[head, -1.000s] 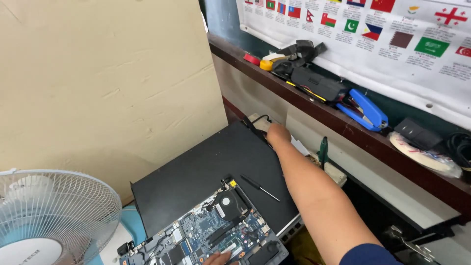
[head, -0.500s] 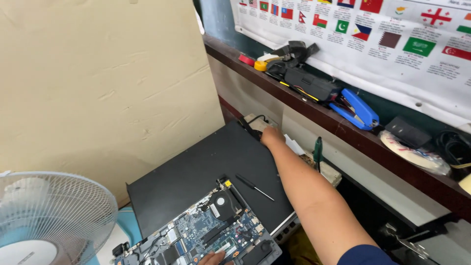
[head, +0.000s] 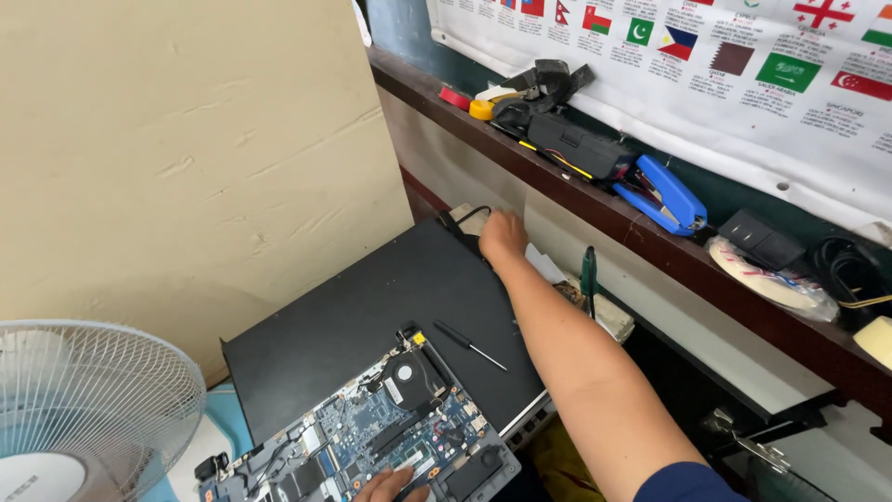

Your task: Using a digital multimeter to test various points and components on an open laptop motherboard for diagnostic purposes.

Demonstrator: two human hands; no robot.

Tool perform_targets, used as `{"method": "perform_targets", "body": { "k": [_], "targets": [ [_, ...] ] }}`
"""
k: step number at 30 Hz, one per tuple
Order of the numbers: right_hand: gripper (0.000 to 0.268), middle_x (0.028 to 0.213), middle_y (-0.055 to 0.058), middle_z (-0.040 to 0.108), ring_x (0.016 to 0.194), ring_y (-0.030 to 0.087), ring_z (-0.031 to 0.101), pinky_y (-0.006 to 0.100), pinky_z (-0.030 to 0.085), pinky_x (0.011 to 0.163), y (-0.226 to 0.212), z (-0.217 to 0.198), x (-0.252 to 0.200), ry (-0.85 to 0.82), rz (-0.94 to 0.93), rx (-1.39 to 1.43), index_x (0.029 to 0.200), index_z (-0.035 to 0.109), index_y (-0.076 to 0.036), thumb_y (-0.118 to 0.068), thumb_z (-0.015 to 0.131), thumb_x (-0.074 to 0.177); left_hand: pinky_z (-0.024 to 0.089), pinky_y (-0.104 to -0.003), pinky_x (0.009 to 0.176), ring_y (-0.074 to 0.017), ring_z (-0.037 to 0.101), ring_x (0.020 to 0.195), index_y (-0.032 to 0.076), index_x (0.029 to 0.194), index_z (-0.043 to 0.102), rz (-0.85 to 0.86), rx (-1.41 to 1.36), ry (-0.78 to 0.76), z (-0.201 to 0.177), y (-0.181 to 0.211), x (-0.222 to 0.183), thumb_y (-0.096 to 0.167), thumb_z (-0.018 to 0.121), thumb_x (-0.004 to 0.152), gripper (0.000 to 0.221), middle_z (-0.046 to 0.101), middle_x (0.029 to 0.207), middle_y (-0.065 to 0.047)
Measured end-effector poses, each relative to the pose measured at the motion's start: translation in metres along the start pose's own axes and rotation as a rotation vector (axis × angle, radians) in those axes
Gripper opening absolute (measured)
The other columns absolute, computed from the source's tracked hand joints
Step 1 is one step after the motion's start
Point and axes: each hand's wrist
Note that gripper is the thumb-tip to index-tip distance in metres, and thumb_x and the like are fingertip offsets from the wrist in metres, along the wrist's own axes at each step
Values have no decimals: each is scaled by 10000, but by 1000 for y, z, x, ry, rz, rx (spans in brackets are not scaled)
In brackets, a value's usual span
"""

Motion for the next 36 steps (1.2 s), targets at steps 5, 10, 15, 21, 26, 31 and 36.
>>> {"method": "perform_targets", "body": {
  "k": [5,10,15,21,26,31,36],
  "targets": [
    [289,1367,285,578,1256,497,560,569,452,1073,-7,11,31,391,-306,51,1270,676,-65,-35,626,987,588,-547,1176,-334,759,1323,230,1128,916,148,-157,751,-72,88,-35,566,829,899,415,851,1325,-13],
    [375,1110,176,639,966,441,661,595,525,875,-40,-48,-90,540,-734,234,1206,796,-189,-49,583,932,551,-440,1202,-330,766,1296,118,1317,849,176,-345,678,-175,128,-77,307,825,1023,350,823,1398,-107],
    [342,1354,93,785,1121,234,752,373,553,1051,-44,-93,-312,-127,-956,524,1414,737,-85,-11,544,1142,571,-348,797,-228,728,881,60,1350,777,71,-583,703,-215,138,-105,264,738,1108,319,775,1093,-78],
    [332,1012,35,704,821,113,686,278,600,786,-33,-115,-436,-208,-686,743,1377,763,-107,-20,543,1145,621,-479,1197,-327,694,1469,52,1729,453,123,-1551,339,-166,200,-105,570,476,1183,752,663,1623,-235],
    [235,1120,167,674,731,152,621,276,537,615,-47,-120,-424,70,-793,875,1511,636,-8,20,525,1306,172,-440,1446,-320,200,1754,-80,1807,-33,226,-1447,384,-107,289,-93,559,408,1155,1014,130,1908,-281],
    [405,1275,222,677,937,235,681,353,634,777,-38,-126,-367,96,-863,832,1653,612,26,42,516,1260,171,-566,1421,-429,124,1805,-14,1823,-41,176,-1255,114,-134,297,-101,793,373,999,1225,58,1952,-262],
    [320,1009,123,668,730,203,734,314,674,622,-25,-132,-364,-113,-831,740,1563,675,33,82,582,1261,613,-427,846,-319,846,993,112,1397,678,188,-977,40,-140,272,-110,423,607,1051,471,852,1195,-125]
  ]
}}
Point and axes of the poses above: each hand's wrist, its own x-axis towards the middle knuckle, its own z-axis out of the palm, y = z × x
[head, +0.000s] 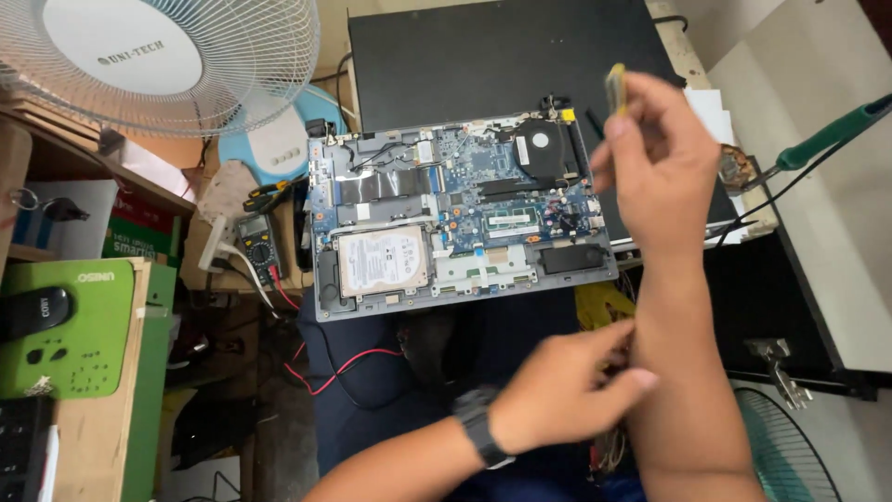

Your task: Using a digital multimeter to test various points and components on an open laptop motherboard for diagnostic purposes.

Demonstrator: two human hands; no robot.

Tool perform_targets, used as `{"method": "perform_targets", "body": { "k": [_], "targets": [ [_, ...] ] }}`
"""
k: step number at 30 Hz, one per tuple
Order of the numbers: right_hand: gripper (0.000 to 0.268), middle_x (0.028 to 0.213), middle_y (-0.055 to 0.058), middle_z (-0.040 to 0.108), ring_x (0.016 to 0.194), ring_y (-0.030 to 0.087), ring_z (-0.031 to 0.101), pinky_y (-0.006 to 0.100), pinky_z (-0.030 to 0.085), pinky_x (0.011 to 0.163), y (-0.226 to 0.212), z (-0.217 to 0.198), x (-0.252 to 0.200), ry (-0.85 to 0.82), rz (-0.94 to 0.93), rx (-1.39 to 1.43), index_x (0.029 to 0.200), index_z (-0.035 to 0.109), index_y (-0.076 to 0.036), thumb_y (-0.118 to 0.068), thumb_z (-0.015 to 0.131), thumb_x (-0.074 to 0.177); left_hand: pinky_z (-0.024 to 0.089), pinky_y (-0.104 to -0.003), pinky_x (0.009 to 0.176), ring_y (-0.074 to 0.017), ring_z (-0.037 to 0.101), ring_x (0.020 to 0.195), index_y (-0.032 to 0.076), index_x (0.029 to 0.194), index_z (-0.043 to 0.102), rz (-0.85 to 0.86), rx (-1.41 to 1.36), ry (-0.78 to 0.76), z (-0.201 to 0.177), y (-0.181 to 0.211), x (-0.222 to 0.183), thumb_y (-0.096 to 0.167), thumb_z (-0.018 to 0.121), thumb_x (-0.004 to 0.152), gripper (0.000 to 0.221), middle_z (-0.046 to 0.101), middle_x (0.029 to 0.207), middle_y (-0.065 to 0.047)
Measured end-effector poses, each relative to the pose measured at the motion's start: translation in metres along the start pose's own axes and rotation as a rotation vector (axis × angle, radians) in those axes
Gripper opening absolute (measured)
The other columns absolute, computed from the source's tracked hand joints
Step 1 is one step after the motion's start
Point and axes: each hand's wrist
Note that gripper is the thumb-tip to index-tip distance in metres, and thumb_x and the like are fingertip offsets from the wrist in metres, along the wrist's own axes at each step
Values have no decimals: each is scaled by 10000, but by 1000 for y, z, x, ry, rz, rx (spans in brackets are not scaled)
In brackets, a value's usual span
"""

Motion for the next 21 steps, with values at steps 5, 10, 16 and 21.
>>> {"method": "perform_targets", "body": {
  "k": [5,10,16,21],
  "targets": [
    [413,1197,100,728,989,193,667,335,539,834,22,-7,-39,-218,-52,-206,1536,777,-153,29,646,1189,660,-403,1050,-278,864,1160,78,1308,801,239,123,286,-71,1,-31,306,663,1145,313,878,1275,-104],
    [392,1124,98,717,968,222,710,349,527,927,14,-14,-61,-474,-128,-225,1496,806,-66,17,676,1136,660,-426,1001,-300,882,1103,61,1250,827,210,426,634,-134,-11,-60,204,749,1095,225,896,1219,-113],
    [304,1226,145,728,940,235,659,360,596,787,38,-11,-15,-439,-185,-457,1370,872,-130,1,800,1105,526,-619,1173,-503,643,1300,-18,1385,702,185,917,787,-181,-33,-66,209,756,1130,346,669,1416,-281],
    [195,1190,110,755,1017,289,729,447,567,930,66,-1,32,-389,-151,-543,1320,922,-78,-98,822,1154,442,-711,1246,-604,375,1662,62,1664,603,-134,1102,693,-180,-58,-60,603,639,1134,758,439,1775,-370]
  ]
}}
Point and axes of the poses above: each hand's wrist, its own x-axis towards the middle knuckle, its own z-axis out of the palm, y = z × x
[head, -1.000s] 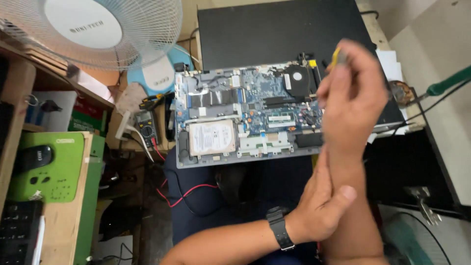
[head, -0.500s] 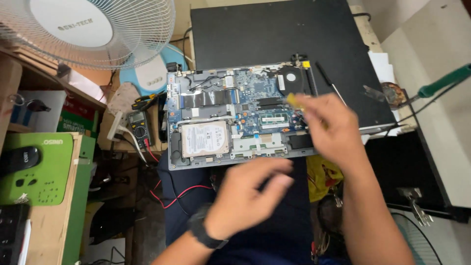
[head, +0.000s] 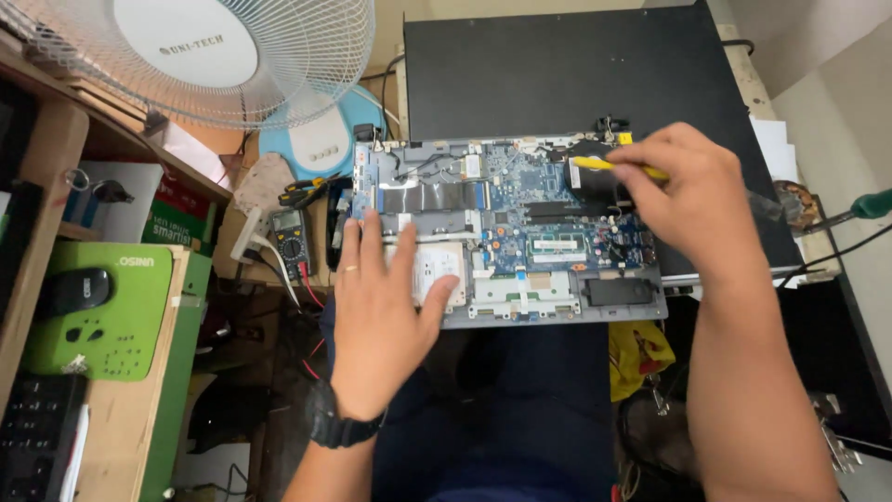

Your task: Using a digital multimeter to test various points and components on an open laptop motherboard for diagnostic purposes.

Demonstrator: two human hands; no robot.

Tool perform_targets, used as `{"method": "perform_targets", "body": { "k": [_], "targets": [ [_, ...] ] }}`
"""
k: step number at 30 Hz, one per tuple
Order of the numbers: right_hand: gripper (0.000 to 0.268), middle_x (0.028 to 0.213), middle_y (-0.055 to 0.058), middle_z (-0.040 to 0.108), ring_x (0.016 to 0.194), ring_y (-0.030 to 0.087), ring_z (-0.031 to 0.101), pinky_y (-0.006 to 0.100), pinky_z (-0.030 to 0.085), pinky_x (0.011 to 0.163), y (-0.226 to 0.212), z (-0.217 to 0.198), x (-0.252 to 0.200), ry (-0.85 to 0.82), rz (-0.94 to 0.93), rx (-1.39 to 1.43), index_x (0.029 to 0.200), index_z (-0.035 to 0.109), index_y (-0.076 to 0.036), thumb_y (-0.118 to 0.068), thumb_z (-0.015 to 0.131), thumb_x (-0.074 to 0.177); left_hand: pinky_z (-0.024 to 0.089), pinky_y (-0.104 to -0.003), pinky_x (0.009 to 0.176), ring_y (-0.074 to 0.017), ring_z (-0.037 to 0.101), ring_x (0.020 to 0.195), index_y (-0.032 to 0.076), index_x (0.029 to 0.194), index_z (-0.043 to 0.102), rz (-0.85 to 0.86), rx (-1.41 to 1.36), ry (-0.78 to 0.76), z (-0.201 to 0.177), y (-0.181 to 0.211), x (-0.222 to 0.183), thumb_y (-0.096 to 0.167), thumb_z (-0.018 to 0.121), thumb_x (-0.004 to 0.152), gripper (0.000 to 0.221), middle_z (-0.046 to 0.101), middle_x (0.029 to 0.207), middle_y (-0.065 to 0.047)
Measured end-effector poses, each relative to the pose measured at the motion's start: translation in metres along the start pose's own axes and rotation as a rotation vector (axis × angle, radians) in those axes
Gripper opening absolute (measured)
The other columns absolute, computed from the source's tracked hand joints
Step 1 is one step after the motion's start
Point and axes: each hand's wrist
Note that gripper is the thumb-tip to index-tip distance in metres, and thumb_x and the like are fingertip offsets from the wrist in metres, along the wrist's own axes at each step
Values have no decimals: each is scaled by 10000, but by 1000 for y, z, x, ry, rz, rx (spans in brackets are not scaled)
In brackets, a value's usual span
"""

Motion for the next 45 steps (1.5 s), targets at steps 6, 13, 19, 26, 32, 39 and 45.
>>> {"method": "perform_targets", "body": {
  "k": [6,13,19,26,32,39,45],
  "targets": [
    [153,1146,98,730,1148,332,675,509,592,909,-3,52,35,-92,-174,-4,1241,890,-98,-70,764,1158,527,-672,1117,-587,416,1660,120,1663,618,9,117,-1,2,3,-1,619,561,1153,717,462,1777,-342],
    [233,1218,73,774,1197,254,685,493,599,1084,-29,25,47,-314,164,14,1307,896,-170,-202,764,1118,518,-642,1132,-580,426,1659,124,1671,608,9,138,-12,2,3,-1,639,519,1157,733,462,1783,-334],
    [194,1112,41,756,1135,282,697,513,568,972,0,31,43,-242,51,-31,1252,929,-194,-190,773,1136,522,-655,1130,-583,423,1659,121,1672,600,2,125,-14,4,2,0,640,533,1146,741,451,1785,-342],
    [215,1212,61,805,1183,258,712,505,598,1088,-19,23,49,-306,117,29,1270,914,-180,-211,773,1110,513,-664,1148,-582,403,1673,126,1678,592,-5,120,-21,5,1,-1,645,512,1152,744,436,1800,-334],
    [201,1127,61,761,1099,269,692,487,614,945,-13,22,44,-243,36,44,1266,920,-154,-148,789,1114,513,-666,1164,-585,409,1672,112,1673,596,13,118,-9,5,1,-1,639,520,1154,744,441,1794,-343],
    [230,1223,33,813,1046,199,740,415,668,1021,-39,11,51,-428,258,93,1284,907,-198,-195,757,1109,519,-659,1153,-571,405,1682,127,1673,606,4,119,-6,5,0,-2,638,531,1145,739,441,1804,-331],
    [238,1131,27,731,845,210,645,403,548,738,-30,22,48,-357,185,170,1294,915,-168,-158,750,1123,523,-657,1154,-571,400,1687,124,1673,604,1,123,-5,5,1,-2,640,517,1152,738,438,1807,-328]
  ]
}}
Point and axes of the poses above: each hand's wrist, its own x-axis towards the middle knuckle, its own z-axis out of the palm, y = z × x
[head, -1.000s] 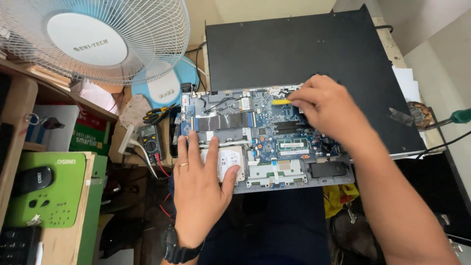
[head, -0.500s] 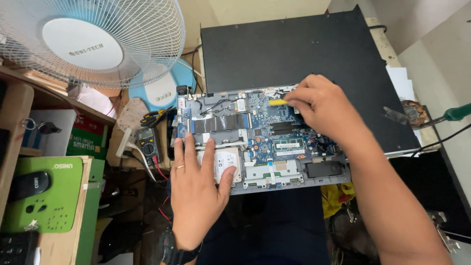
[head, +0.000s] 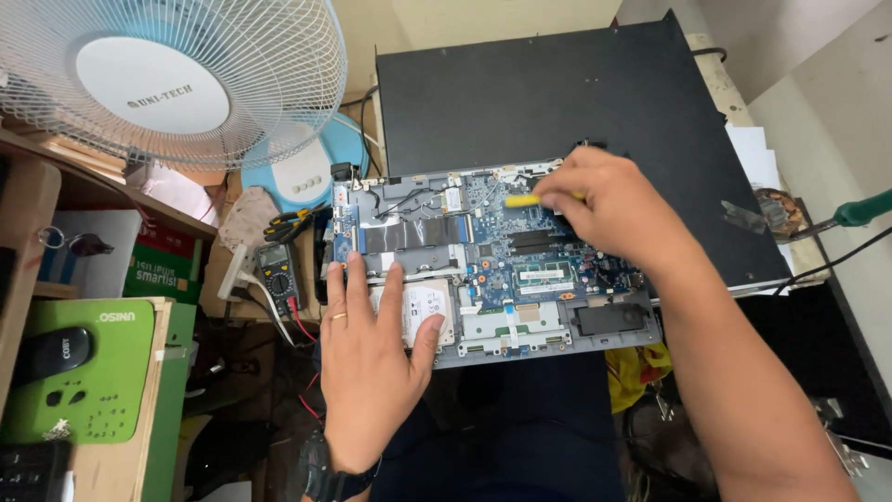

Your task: Using a digital multimeter to test various points and components on an open laptop motherboard for diagnostic purposes.

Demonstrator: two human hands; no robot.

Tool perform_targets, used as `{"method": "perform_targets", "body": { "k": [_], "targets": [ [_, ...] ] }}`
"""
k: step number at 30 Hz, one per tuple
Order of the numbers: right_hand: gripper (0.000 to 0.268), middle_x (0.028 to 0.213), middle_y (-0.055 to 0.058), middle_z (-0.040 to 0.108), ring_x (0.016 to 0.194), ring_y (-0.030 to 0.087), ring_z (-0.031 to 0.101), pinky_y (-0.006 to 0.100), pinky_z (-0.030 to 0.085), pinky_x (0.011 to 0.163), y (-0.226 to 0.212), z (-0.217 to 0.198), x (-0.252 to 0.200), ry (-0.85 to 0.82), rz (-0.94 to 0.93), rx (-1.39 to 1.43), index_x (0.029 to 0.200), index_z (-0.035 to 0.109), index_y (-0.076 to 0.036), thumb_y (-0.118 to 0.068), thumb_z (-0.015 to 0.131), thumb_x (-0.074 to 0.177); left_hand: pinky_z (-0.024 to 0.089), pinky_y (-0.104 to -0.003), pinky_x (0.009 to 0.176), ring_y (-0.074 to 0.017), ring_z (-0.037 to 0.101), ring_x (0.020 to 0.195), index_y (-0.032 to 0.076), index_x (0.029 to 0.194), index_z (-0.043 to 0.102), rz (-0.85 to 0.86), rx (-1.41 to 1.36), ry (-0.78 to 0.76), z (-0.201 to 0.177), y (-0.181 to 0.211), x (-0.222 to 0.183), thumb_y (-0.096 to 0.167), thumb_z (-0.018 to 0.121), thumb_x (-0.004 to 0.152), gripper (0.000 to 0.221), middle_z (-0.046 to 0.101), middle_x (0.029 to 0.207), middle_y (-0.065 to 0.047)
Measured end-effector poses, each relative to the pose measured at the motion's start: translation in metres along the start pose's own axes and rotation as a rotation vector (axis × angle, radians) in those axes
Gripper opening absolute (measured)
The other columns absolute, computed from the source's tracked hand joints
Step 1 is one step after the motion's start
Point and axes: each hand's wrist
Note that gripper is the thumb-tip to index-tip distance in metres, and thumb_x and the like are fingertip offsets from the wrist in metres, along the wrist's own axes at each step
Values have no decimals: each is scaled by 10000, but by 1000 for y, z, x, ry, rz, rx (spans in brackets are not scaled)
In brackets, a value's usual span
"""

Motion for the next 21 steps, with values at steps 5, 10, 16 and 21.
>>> {"method": "perform_targets", "body": {
  "k": [5,10,16,21],
  "targets": [
    [194,1138,56,751,1027,249,687,457,603,908,12,-2,4,48,-42,-97,1244,911,-163,-168,752,1132,518,-670,1155,-583,405,1678,119,1678,595,6,-1,-14,-1,-1,0,638,541,1147,745,438,1804,-332],
    [232,1129,10,747,958,201,649,400,575,850,-1,-8,3,-66,86,-86,1293,909,-225,-216,745,1129,512,-678,1156,-588,386,1686,117,1678,592,-1,-10,-19,0,-1,0,625,565,1138,742,425,1811,-333],
    [237,1099,-1,847,864,153,714,338,604,789,-7,-20,-10,-112,-115,85,1252,932,-190,-156,804,1056,511,-674,1171,-575,387,1690,120,1680,588,1,-8,-15,-1,0,0,615,562,1142,731,435,1808,-327],
    [273,1155,25,760,1007,184,692,359,522,884,6,-35,-14,325,8,133,1379,859,-138,-135,692,1162,517,-681,1159,-594,390,1675,109,1675,598,13,-48,-5,0,-3,0,596,615,1127,733,447,1795,-338]
  ]
}}
Point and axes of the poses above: each hand's wrist, its own x-axis towards the middle knuckle, its own z-axis out of the palm, y = z × x
